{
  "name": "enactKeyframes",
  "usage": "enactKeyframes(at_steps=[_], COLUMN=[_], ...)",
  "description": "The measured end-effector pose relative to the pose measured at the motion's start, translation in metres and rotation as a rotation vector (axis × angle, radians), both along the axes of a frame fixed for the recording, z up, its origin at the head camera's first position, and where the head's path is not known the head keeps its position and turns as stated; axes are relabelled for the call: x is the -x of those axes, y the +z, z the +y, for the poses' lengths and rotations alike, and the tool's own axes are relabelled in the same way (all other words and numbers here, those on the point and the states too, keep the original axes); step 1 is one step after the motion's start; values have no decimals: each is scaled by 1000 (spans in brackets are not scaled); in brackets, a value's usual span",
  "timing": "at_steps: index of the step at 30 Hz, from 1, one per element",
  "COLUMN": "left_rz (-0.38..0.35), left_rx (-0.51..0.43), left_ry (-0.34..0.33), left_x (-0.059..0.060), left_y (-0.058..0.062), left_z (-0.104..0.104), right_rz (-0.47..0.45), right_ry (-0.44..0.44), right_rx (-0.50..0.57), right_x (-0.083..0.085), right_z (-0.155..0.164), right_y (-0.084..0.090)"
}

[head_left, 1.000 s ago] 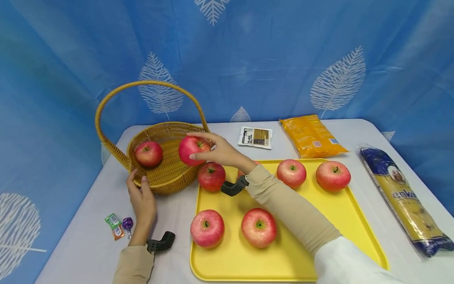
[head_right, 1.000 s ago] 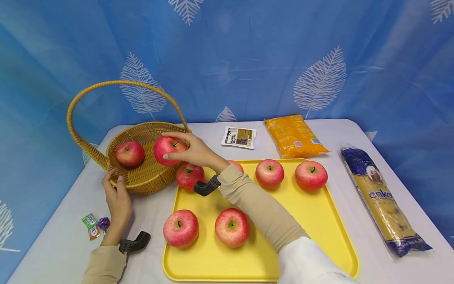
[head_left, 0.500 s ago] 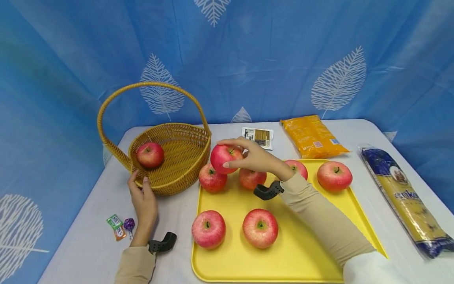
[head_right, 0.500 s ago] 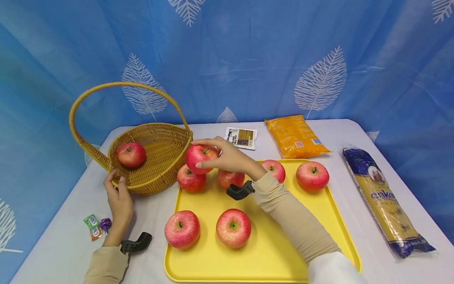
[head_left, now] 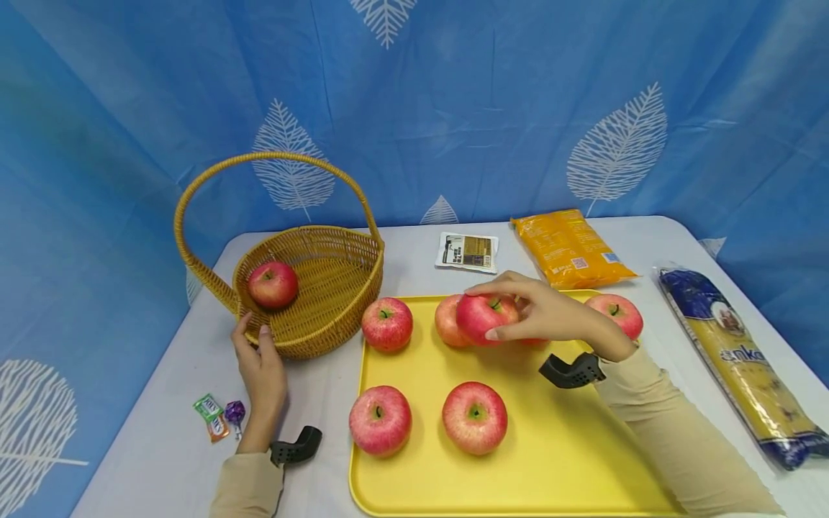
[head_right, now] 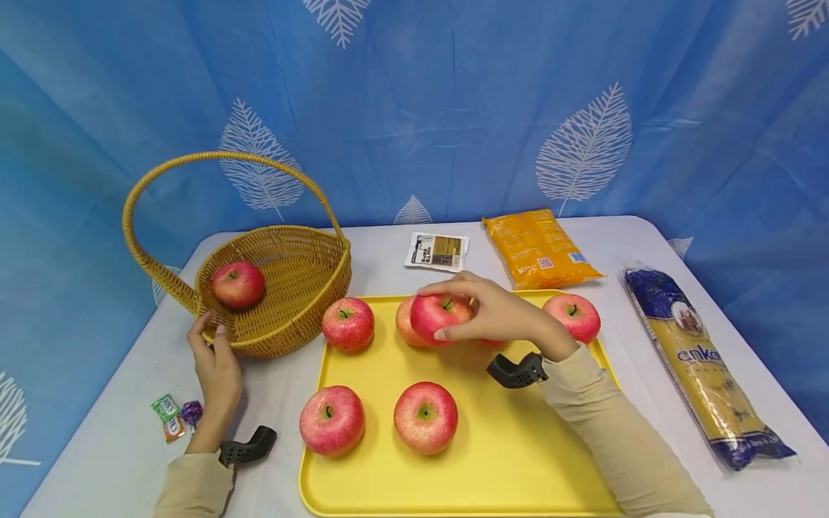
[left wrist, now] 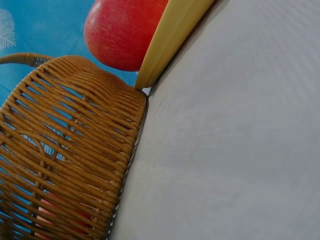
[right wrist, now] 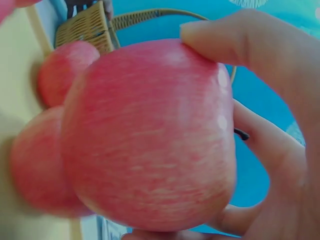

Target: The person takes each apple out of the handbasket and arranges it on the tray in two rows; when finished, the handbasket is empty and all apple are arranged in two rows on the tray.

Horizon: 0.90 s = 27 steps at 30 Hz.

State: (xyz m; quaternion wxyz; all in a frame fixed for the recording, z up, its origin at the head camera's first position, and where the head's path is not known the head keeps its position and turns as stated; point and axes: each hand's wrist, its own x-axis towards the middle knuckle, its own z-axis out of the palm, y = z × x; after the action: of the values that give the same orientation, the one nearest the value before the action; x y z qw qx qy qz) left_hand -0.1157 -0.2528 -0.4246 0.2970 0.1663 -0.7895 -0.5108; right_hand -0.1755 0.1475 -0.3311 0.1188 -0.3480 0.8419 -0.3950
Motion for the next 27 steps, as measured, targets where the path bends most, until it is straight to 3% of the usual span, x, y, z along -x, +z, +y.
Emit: enactKeyframes(at_steps=[10, 17, 27], left_rz=[1, -2, -7], left_rx=[-4, -2, 10], left_ry=[1, -9, -4], left_x=[-2, 0, -2], left_y=[2, 1, 0], left_z=[2, 2, 1], right_rz=[43, 115, 117], right_ry=[23, 0, -24], right_rx=[-73, -149, -230], right_x=[-38, -57, -85], right_z=[45, 63, 78], right_y=[-15, -20, -31])
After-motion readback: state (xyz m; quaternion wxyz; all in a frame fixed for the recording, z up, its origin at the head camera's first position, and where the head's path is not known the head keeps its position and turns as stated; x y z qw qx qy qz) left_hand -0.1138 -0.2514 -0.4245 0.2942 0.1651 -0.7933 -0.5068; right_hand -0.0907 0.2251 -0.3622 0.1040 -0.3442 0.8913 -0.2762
